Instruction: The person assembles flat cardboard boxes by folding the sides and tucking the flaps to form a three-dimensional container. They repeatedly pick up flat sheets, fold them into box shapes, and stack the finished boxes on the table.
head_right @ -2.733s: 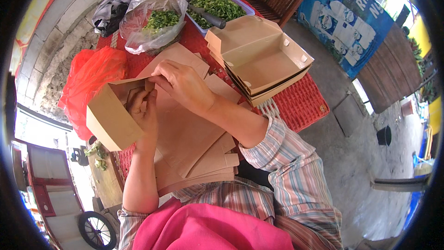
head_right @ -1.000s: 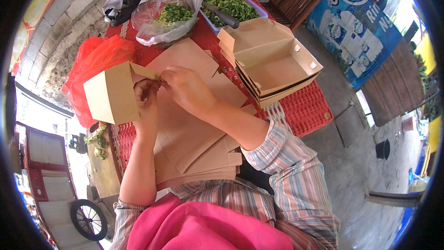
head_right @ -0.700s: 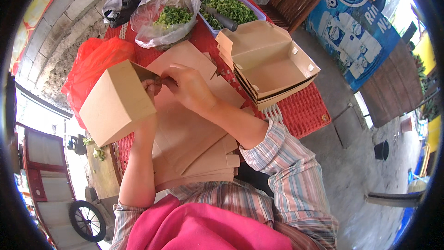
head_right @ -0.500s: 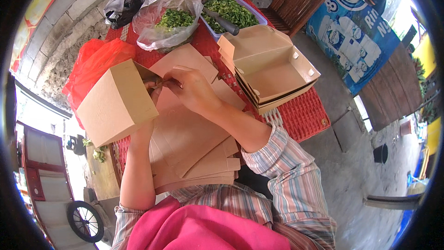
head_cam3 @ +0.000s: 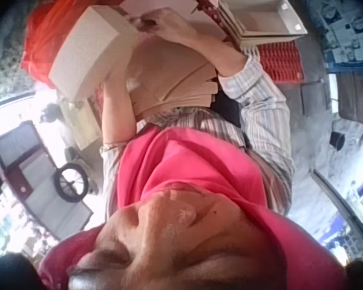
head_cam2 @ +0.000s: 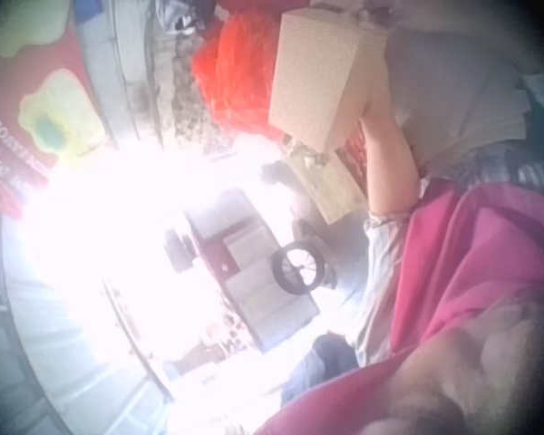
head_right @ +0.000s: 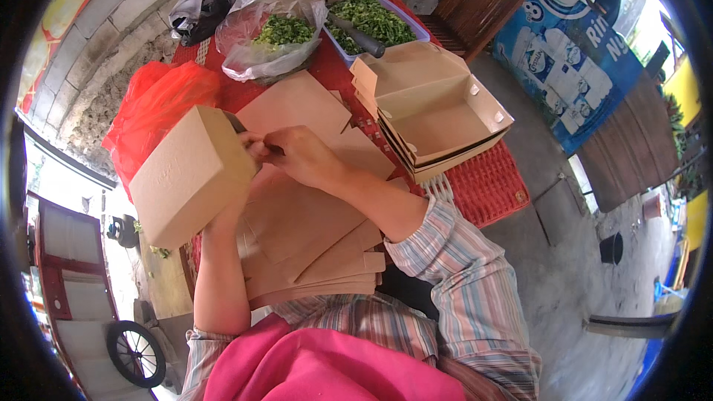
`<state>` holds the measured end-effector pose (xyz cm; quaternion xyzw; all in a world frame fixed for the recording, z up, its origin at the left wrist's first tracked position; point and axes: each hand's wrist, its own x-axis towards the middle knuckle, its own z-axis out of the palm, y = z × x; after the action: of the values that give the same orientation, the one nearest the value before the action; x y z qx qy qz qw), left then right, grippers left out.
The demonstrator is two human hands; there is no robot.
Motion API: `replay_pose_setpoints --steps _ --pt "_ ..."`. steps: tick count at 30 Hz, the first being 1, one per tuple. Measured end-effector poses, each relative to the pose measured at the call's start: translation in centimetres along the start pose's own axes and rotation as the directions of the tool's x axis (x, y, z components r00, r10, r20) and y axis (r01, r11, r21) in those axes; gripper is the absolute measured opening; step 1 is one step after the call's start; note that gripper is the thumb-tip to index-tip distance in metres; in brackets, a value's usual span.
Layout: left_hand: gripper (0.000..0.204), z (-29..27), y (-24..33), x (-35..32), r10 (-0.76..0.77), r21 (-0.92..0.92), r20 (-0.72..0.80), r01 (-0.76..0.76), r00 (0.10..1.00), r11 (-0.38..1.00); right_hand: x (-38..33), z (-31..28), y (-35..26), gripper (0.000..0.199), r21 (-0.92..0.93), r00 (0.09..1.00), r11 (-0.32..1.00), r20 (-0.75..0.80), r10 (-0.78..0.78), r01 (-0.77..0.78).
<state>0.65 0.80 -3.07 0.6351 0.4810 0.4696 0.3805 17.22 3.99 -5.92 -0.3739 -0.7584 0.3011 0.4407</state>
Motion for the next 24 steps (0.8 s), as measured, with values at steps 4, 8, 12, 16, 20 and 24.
replay_pose_setpoints --steps 4,8,12,16,20,24 --pt "0.020 -0.8 0.5 0.2 0.201 0.547 -0.057 -0.138 0.978 0.826 0.3 -0.6 -0.1 0.014 0.111 0.986 0.980 0.047 0.159 -0.164" --pt "0.021 -0.8 -0.4 0.9 0.045 0.488 -0.002 -0.039 0.999 0.872 0.1 -1.0 0.7 0.014 0.080 0.988 0.986 0.052 0.142 -0.146" --pt "0.020 -0.9 -2.3 1.1 -0.077 0.386 0.053 0.051 0.996 0.921 0.2 -1.4 0.9 0.014 0.098 0.981 0.978 0.066 0.180 -0.186" --pt "0.020 -0.7 -1.7 1.0 -0.018 0.276 0.092 -0.008 0.996 0.961 0.2 -1.8 0.6 0.014 0.097 0.978 0.974 0.072 0.196 -0.202" --pt "0.019 -0.7 -2.4 1.2 -0.062 0.331 0.084 0.031 0.994 0.943 0.4 -2.4 -0.1 0.014 0.021 0.972 0.977 0.107 0.207 -0.211" --pt "0.016 -0.4 -2.8 1.3 -0.106 0.338 0.071 0.076 0.992 0.938 0.4 -2.3 0.4 0.014 0.082 0.959 0.963 0.143 0.245 -0.258"
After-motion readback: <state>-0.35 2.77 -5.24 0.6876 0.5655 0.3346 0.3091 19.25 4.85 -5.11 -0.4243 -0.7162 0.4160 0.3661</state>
